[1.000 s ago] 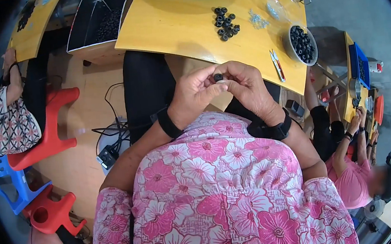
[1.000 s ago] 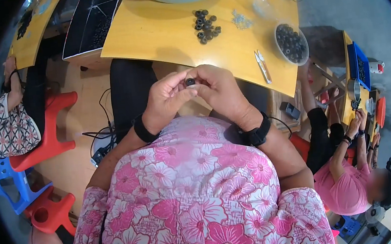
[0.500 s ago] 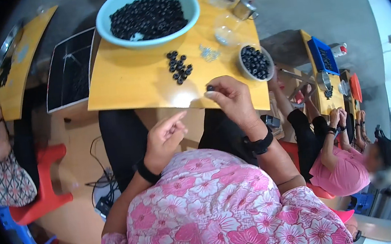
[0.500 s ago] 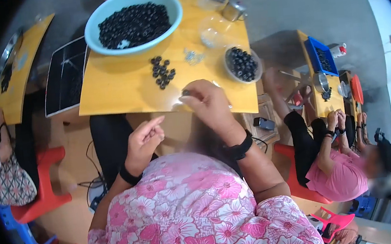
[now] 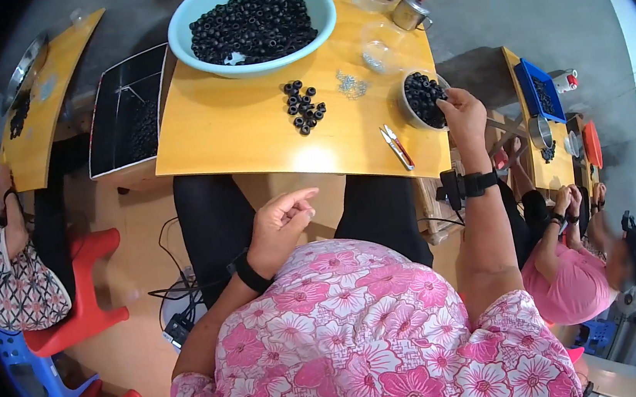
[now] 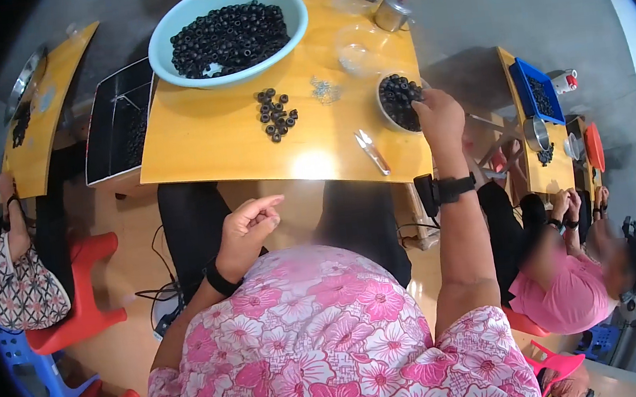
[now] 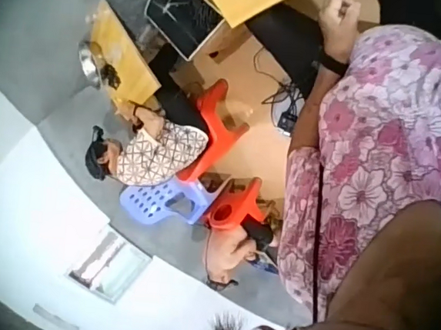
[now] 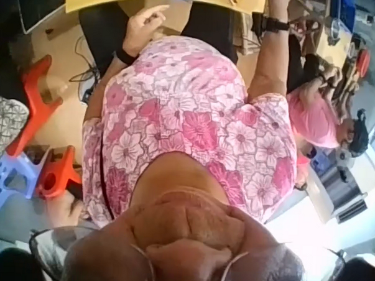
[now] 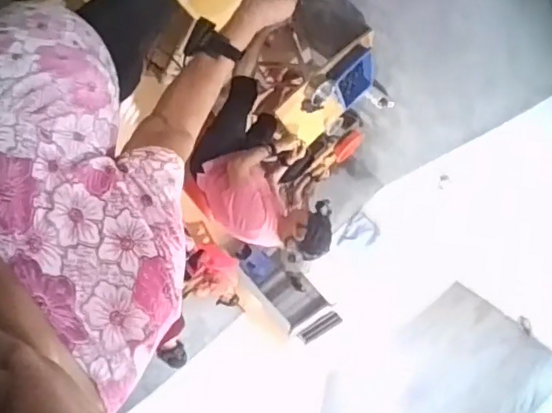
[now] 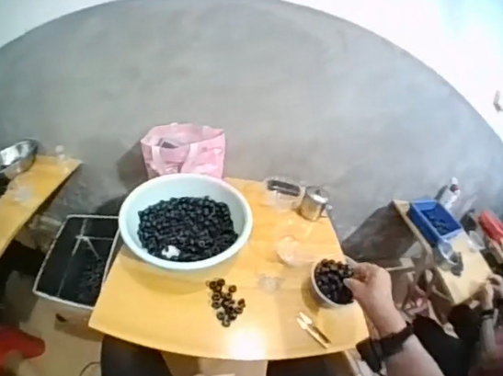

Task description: Assembling small black plastic components by inserting small pins manually.

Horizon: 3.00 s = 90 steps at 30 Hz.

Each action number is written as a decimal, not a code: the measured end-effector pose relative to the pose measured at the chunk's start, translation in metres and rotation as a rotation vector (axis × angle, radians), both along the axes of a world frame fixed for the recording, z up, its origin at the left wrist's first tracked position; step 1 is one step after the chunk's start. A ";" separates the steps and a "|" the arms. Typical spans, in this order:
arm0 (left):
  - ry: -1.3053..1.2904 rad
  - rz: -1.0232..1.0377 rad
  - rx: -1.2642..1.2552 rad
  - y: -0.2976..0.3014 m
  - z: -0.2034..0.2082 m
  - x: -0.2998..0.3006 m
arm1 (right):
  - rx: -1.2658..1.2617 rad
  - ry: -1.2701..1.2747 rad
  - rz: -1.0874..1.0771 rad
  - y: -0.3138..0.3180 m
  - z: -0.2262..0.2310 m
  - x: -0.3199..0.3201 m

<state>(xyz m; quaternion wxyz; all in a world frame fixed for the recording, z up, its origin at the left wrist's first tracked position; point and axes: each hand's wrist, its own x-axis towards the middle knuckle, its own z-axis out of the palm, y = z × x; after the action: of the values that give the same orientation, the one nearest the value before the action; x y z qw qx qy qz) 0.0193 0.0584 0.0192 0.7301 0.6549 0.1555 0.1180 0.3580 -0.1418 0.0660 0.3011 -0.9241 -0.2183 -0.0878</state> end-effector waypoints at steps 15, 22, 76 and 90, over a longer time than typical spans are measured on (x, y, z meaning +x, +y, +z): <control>0.065 -0.043 -0.084 0.002 -0.002 0.004 | 0.228 0.212 0.532 0.113 -0.035 -0.114; 0.079 -0.035 -0.094 0.003 -0.008 0.004 | 0.076 0.121 0.572 0.140 -0.045 -0.113; 0.021 0.075 -0.414 0.005 -0.001 -0.005 | 0.281 0.421 0.949 0.095 0.001 -0.198; 0.010 0.028 -0.541 0.014 -0.013 0.011 | 0.250 0.235 0.649 0.094 -0.012 -0.154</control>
<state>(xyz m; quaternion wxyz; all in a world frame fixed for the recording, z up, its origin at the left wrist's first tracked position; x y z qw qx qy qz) 0.0300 0.0720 0.0057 0.8760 0.4345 0.1939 0.0789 0.2041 -0.0479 0.0539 0.4471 -0.7666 -0.4515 0.0929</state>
